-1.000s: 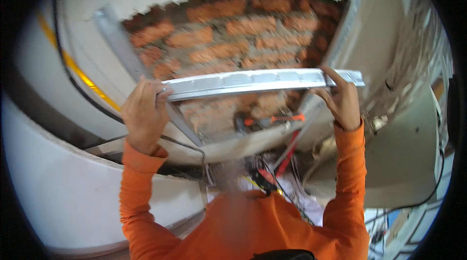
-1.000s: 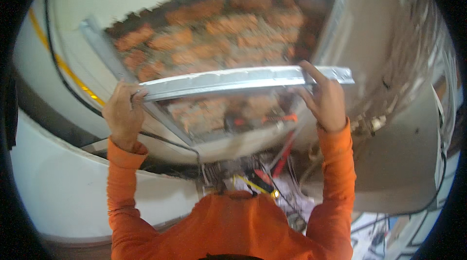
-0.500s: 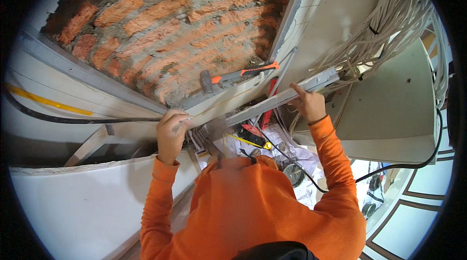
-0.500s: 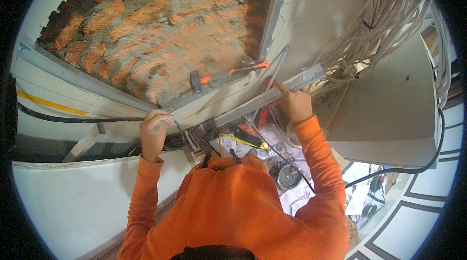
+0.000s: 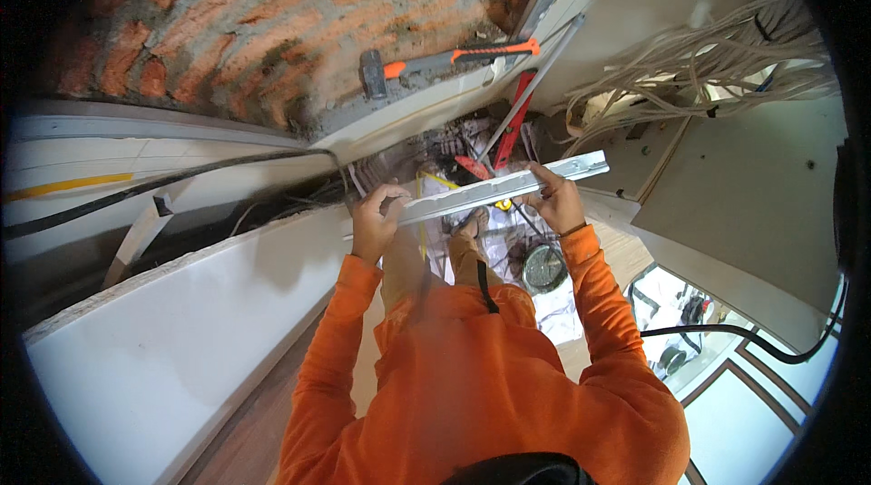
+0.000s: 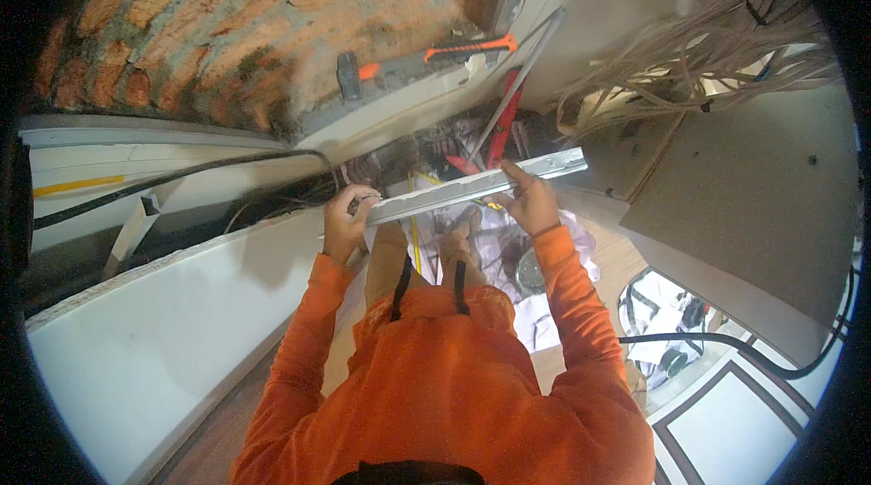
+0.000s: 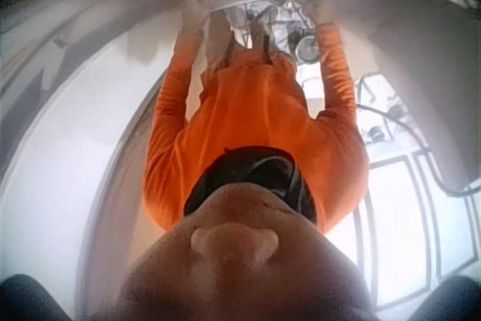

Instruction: The person measures and cuts a metal frame piece, then positions and secures it into a wall opening using a hammer and nails. They verify alignment with a spirit level and make adjustments as needed.

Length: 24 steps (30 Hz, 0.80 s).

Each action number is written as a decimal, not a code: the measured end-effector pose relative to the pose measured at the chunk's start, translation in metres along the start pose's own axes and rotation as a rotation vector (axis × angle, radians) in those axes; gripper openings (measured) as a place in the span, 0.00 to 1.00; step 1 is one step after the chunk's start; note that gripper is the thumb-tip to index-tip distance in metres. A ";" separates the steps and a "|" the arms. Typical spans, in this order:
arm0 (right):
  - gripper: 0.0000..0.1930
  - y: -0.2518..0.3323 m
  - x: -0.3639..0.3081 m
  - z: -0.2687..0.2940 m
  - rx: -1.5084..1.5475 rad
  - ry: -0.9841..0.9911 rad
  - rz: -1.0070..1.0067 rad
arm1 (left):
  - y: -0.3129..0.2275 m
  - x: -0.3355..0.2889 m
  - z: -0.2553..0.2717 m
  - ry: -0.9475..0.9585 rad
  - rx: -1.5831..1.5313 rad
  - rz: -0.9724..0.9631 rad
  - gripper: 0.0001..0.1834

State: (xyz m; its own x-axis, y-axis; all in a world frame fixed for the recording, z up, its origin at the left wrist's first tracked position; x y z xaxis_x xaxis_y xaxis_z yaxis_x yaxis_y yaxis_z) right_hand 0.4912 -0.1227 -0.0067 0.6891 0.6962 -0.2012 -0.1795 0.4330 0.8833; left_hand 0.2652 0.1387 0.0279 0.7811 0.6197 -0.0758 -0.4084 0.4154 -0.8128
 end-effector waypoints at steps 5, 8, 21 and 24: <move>0.35 -0.064 -0.024 -0.045 0.150 0.104 -0.059 | 0.075 -0.040 -0.042 0.229 0.002 0.082 0.07; 0.34 -0.122 -0.044 -0.084 0.126 0.197 -0.133 | 0.113 -0.070 -0.067 0.310 0.071 0.076 0.06; 0.18 -0.464 -0.134 -0.294 -0.223 0.117 -0.638 | 0.449 -0.159 -0.237 0.598 0.286 0.241 0.09; 0.17 -0.548 -0.147 -0.329 -0.309 0.086 -0.840 | 0.507 -0.156 -0.266 0.549 0.319 0.246 0.11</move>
State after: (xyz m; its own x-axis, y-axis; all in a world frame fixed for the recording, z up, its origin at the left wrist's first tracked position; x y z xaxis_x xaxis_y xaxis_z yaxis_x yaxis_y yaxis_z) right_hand 0.2577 -0.2742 -0.6008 0.6255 0.1157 -0.7716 0.1704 0.9448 0.2798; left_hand 0.0619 0.0757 -0.5257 0.7399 0.3284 -0.5872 -0.6582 0.5338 -0.5309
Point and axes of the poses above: each hand's wrist, its own x-axis towards the middle knuckle, its own z-axis out of the back of the hand, y = z × x, the point moved 8 cm from there along x, towards the middle knuckle, and after that the axes turned 9 degrees about x, right-handed, at the moved point
